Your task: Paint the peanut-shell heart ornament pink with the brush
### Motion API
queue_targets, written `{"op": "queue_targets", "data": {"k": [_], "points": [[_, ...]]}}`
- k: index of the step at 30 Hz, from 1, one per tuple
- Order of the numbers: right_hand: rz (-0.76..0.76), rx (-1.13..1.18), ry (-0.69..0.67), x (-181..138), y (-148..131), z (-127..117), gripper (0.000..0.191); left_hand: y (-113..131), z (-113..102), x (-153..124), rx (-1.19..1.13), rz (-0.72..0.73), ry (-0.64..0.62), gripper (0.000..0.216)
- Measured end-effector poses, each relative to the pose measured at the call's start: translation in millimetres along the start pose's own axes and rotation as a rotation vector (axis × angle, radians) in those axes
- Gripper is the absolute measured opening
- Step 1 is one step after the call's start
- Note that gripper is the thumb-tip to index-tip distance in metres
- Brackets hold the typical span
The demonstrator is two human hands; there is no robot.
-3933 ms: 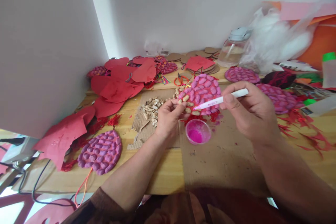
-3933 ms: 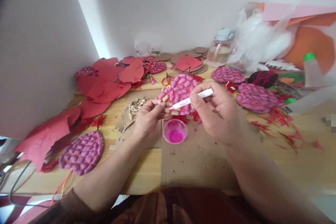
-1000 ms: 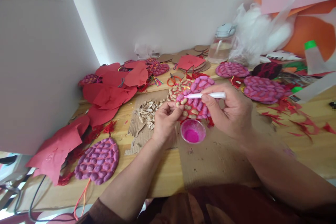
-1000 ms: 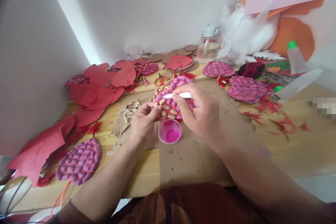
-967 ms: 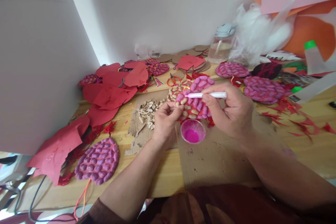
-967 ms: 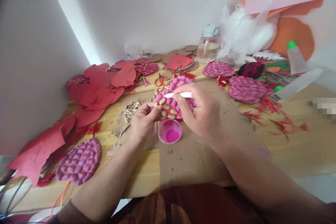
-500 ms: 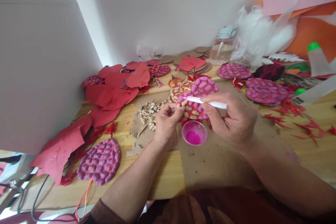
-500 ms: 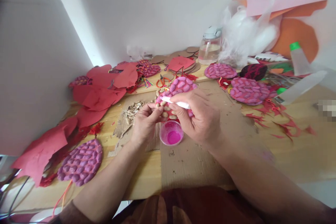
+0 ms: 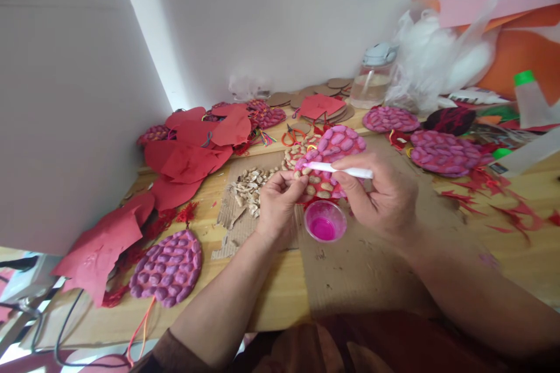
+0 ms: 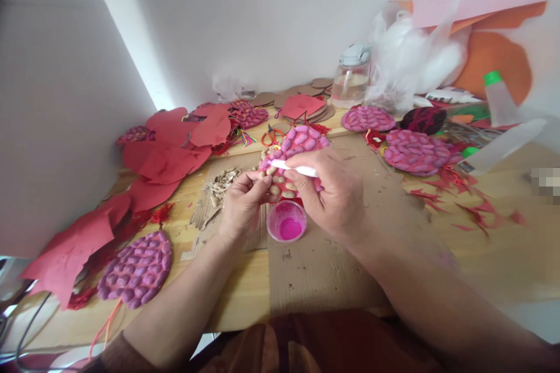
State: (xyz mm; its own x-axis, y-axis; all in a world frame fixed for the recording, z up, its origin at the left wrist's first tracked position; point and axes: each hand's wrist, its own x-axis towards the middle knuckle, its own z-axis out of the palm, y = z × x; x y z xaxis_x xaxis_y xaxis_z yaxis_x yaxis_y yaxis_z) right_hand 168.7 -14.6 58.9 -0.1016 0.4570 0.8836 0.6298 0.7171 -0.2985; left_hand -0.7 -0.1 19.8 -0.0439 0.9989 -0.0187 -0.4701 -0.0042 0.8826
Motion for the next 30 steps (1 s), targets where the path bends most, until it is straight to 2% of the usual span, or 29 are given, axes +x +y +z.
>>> {"op": "queue_targets", "data": {"k": [4,9,14,19,25,30], "points": [[0.055,0.012,0.030,1.6,2.7,-1.8,0.011,-0.5,0.5,0.1,-0.007,-0.006,0.010,0.042],[0.006,0.036,-0.034,2.2,1.8,0.1,0.008,-0.4,1.4,0.0,-0.011,-0.011,0.002,0.041],[0.064,0.044,0.020,1.0,4.2,1.2,0.010,-0.3,0.9,-0.3,-0.020,-0.017,0.007,0.041],[0.035,0.053,-0.024,1.1,1.7,0.3,0.007,0.3,0.8,-0.7,-0.007,-0.019,-0.008,0.042],[0.132,0.060,0.028,1.5,4.5,-1.0,0.010,1.0,1.0,-1.6,0.006,-0.030,0.013,0.043],[0.085,0.070,-0.010,1.9,2.4,-0.3,0.008,1.2,1.6,-2.0,0.004,-0.031,-0.002,0.043]]}}
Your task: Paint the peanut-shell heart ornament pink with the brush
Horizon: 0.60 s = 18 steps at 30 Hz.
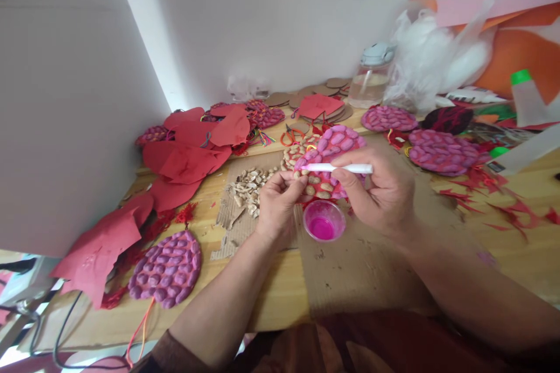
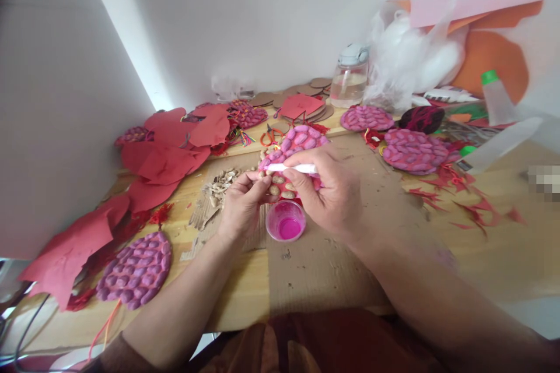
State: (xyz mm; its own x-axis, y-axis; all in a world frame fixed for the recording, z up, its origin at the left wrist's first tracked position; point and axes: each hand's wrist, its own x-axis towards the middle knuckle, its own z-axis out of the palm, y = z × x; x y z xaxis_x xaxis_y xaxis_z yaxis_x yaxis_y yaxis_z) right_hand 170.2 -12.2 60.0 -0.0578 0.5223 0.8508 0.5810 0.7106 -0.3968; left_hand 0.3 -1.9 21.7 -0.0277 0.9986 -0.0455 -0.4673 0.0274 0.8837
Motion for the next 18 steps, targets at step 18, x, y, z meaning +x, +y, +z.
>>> {"op": "queue_targets", "data": {"k": [18], "points": [[0.031,0.023,0.035,0.2,1.8,-0.3,0.012,-0.8,-1.7,0.7,0.009,-0.001,0.000,0.043]]}}
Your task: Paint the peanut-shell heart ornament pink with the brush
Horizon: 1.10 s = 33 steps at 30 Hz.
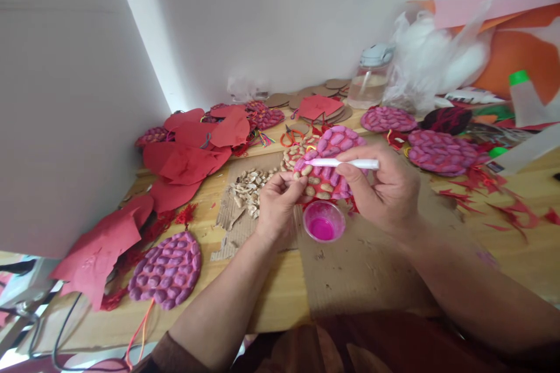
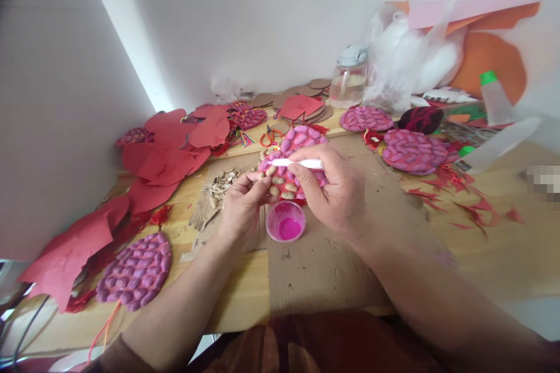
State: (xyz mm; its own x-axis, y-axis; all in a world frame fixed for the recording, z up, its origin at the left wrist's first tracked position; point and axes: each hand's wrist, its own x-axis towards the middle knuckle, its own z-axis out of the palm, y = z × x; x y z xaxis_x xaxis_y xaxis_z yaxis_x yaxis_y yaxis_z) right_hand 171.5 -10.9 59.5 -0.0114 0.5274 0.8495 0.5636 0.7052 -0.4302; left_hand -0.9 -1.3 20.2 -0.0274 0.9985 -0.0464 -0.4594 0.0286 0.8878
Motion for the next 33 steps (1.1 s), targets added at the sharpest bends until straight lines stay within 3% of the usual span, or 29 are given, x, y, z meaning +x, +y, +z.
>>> {"op": "queue_targets", "data": {"k": [18,24,28,33], "points": [[-0.033,-0.020,-0.016,0.4,-1.6,0.5,0.006,-0.6,0.3,-0.8,0.018,0.025,-0.011,0.043],[0.047,0.021,0.034,-0.3,-0.9,-0.2,0.010,-1.1,0.3,-0.6,0.023,0.027,-0.007,0.044],[-0.016,0.010,-0.014,-0.5,-1.4,-0.2,0.008,-1.2,0.5,-0.2,0.016,0.033,-0.004,0.044],[0.020,0.024,0.041,-0.6,-0.8,-0.1,0.012,-0.7,1.3,-0.2,0.017,0.038,-0.001,0.045]]}}
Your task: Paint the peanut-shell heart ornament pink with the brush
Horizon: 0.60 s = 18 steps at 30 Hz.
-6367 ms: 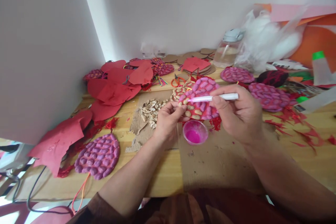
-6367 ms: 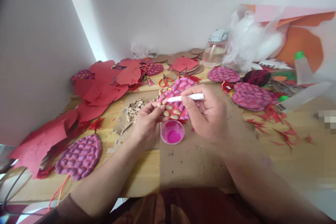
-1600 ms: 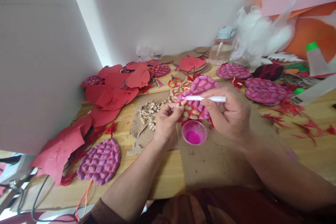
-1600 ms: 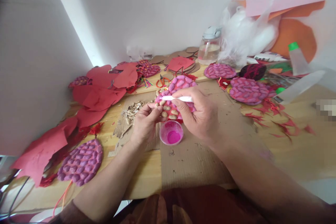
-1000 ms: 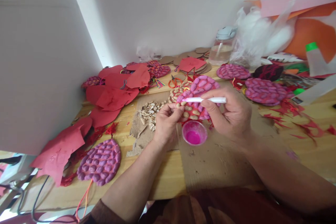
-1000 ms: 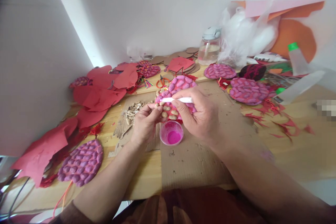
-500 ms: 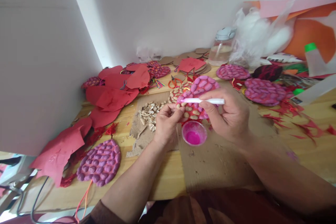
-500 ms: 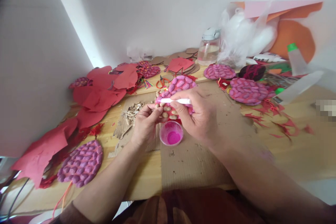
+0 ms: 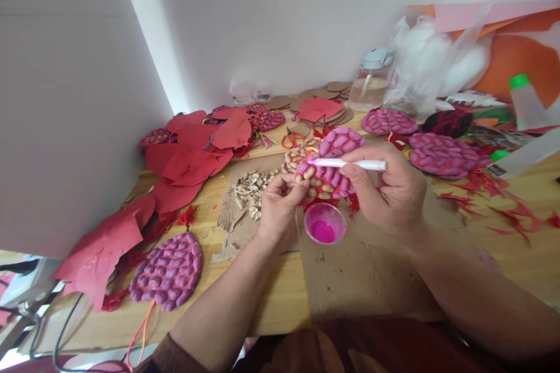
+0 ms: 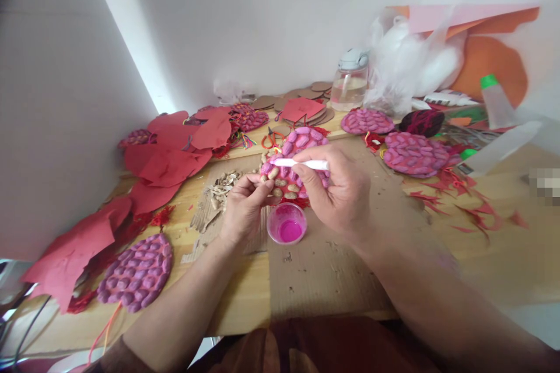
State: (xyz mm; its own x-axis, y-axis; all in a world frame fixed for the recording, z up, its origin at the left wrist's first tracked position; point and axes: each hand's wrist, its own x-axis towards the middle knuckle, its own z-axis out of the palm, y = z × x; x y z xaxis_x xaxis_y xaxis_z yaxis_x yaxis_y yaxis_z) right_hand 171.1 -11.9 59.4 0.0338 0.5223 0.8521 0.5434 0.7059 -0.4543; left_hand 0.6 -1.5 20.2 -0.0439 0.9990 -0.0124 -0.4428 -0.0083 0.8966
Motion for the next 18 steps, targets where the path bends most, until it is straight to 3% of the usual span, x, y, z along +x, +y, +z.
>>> {"op": "queue_targets", "data": {"k": [6,18], "points": [[-0.119,-0.041,-0.059,0.5,-2.1,0.0,0.011,-0.6,-0.8,-0.9,0.004,0.022,-0.007,0.044],[-0.054,-0.026,-0.030,0.6,-3.7,-2.7,0.010,-7.0,-3.9,3.9,0.002,0.088,-0.016,0.040]]}}
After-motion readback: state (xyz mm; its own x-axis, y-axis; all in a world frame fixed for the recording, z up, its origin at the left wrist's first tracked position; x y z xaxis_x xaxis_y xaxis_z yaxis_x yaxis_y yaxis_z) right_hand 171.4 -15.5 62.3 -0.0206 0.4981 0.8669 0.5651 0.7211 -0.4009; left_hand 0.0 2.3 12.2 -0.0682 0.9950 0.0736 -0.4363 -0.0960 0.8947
